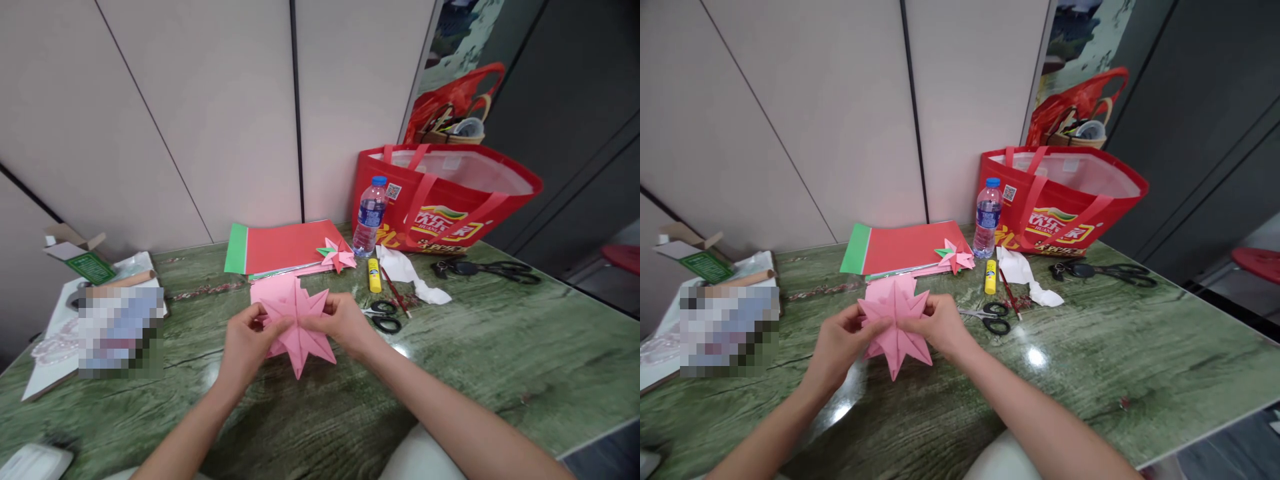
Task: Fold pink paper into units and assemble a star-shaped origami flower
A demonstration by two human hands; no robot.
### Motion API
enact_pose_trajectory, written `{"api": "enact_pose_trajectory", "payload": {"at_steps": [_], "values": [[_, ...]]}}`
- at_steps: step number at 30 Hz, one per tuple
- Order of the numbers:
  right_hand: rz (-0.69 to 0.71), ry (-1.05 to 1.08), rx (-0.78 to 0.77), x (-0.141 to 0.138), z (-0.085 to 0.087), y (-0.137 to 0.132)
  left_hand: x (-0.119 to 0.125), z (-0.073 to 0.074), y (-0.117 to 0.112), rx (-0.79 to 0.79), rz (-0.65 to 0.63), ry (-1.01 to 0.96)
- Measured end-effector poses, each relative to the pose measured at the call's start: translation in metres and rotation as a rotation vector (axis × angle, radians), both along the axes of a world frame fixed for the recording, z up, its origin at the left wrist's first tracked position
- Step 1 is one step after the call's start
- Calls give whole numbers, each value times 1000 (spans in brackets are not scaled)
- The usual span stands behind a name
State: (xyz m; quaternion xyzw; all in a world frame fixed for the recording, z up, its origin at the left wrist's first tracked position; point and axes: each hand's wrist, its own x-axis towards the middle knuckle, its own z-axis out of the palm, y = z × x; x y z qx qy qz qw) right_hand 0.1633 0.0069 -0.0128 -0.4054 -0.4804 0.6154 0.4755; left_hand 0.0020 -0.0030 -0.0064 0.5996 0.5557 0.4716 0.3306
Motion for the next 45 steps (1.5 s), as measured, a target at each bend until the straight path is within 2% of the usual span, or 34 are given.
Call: {"api": "enact_pose_trajectory", "payload": {"at_steps": [5, 7, 9, 14, 19, 31, 36, 45], "values": [[34, -34, -14, 4, 0, 3, -7, 8, 0, 339, 36, 334], [56, -65, -1, 6, 0, 4, -10, 9, 0, 442, -31, 400], [67, -100, 17, 7, 1, 5, -12, 9, 1, 479, -103, 421], [118, -143, 29, 10, 2, 5, -13, 5, 3, 387, -169, 364], [134, -169, 43, 9, 1, 5, -11, 5, 3, 265, -166, 341], [155, -197, 40, 10, 3, 4, -8, 8, 0, 252, -145, 336], [162, -220, 68, 11, 2, 5, -7, 9, 1, 144, -147, 317], [174, -222, 62, 12, 2, 6, -3, 6, -1, -27, -86, 101]]}}
